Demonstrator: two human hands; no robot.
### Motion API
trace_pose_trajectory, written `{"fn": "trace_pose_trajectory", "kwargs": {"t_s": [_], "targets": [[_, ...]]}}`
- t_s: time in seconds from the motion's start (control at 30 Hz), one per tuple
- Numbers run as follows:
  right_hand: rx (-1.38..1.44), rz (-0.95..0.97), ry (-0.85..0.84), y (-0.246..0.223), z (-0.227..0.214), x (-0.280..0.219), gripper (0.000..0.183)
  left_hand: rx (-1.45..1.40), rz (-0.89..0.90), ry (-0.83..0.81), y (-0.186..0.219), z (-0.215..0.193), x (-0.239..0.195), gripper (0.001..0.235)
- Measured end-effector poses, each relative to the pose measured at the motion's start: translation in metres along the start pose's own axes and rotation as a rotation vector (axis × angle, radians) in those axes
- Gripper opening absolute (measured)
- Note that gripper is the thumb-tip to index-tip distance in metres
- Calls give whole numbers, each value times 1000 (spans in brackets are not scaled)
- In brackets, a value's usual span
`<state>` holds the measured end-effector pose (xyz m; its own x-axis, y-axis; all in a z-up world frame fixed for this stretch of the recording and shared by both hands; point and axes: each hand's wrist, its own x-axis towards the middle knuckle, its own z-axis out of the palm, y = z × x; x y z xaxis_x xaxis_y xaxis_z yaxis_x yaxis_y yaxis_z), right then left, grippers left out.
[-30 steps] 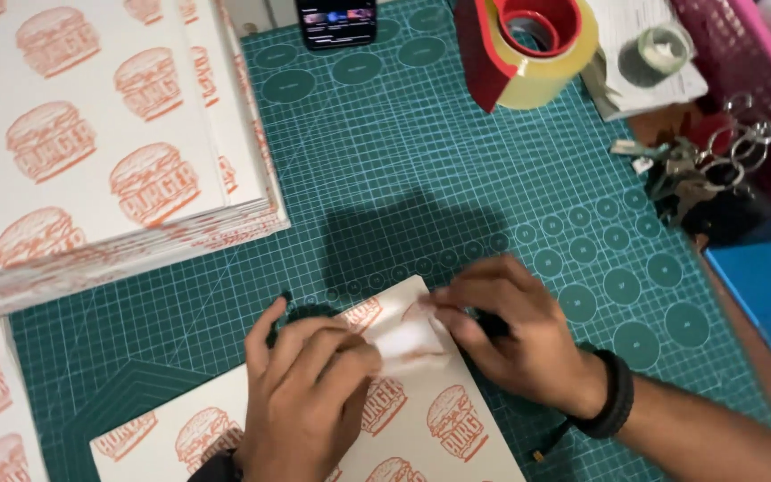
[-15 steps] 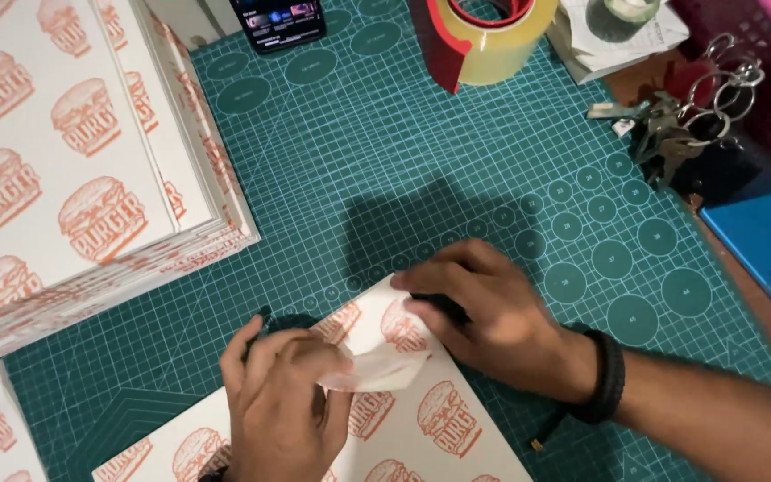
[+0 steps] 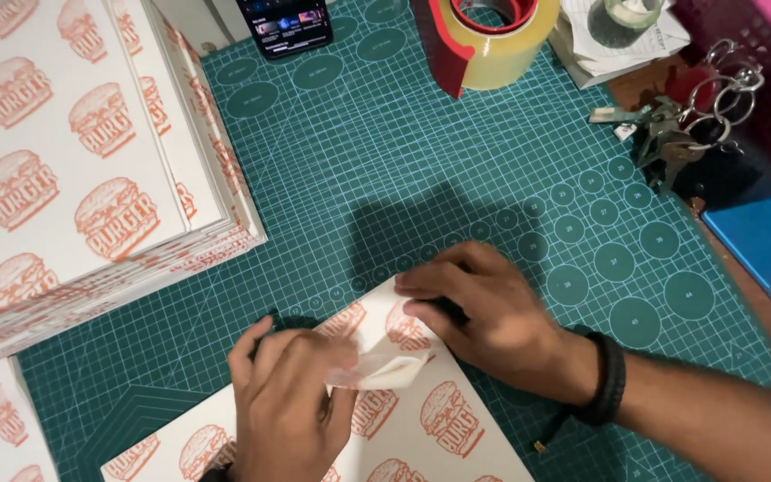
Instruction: Folding and stacking printed burger wrapping papers on a workstation.
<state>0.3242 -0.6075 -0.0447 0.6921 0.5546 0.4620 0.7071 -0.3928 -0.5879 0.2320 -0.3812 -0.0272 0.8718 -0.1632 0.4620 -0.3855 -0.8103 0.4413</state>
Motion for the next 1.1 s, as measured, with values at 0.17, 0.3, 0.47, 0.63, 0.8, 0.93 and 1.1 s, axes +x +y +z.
{"fn": "trace_pose_trajectory", "kwargs": {"t_s": [0.17,0.3,0.47,0.63,0.8,0.93,1.1], "targets": [[78,-120,65,-6,-3,2,19,47,1,-4,-1,1,-2,12],[104,-110,82,-9,-10,7,19,-53,-57,6,-7,6,-12,28],[19,-96,46,-3,-1,4,23,63,21,32,0,2,0,15],[69,-193,91,-9,-7,6,17,96,2,10,-2,4,0,7],[49,-77,72,-6,-5,5,22,-24,-54,42,-5,6,-6,18],[26,-85,8,-6,-3,5,27,43,55,24,-4,4,-1,17],[128,-69,40,-5,-3,-1,19,27,-12,0,-1,1,0,7]]}}
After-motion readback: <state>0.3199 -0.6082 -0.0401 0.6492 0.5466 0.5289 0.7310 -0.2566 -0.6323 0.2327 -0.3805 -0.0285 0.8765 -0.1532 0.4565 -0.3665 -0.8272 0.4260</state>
